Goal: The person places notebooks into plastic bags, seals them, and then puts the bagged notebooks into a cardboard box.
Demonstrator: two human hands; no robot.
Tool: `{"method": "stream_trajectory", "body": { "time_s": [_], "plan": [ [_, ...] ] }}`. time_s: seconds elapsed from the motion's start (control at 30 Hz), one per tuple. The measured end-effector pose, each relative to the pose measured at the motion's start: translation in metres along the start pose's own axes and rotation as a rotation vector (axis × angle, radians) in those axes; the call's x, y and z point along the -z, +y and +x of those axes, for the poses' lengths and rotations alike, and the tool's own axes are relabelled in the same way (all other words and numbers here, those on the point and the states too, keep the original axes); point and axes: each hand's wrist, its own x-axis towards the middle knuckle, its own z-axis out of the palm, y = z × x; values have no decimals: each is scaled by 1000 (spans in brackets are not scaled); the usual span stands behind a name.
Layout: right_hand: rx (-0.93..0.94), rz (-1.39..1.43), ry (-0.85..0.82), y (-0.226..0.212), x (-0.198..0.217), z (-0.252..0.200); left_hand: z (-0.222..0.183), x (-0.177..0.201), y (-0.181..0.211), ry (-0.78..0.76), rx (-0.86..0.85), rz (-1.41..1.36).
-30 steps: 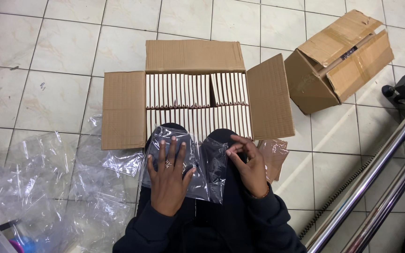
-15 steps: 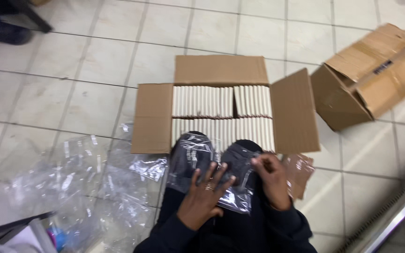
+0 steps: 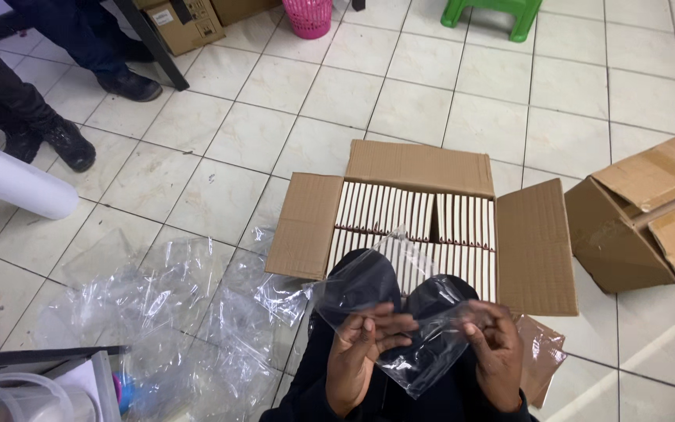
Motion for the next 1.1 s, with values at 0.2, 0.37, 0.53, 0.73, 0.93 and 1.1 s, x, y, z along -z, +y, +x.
{"method": "stream_trajectory", "body": {
  "time_s": [0.2, 0.37, 0.53, 0.73, 0.93, 1.1],
  "plan": [
    [-53, -57, 66, 4, 4, 10, 21, 23, 5, 564, -7, 210],
    [-32, -111, 75, 20, -8, 12, 23, 42, 10, 435, -642, 1204],
    [134, -234, 93, 12, -24, 16, 50, 36, 8, -350, -183, 1699],
    [233, -264, 176, 14, -22, 23, 68, 70, -29, -456, -159, 1848],
    [253, -76, 218, 40, -8, 29, 65, 62, -15, -470, -193, 1815],
    [275, 146, 212, 60, -4, 31, 66, 66, -17, -442, -254, 1819]
  ]
}}
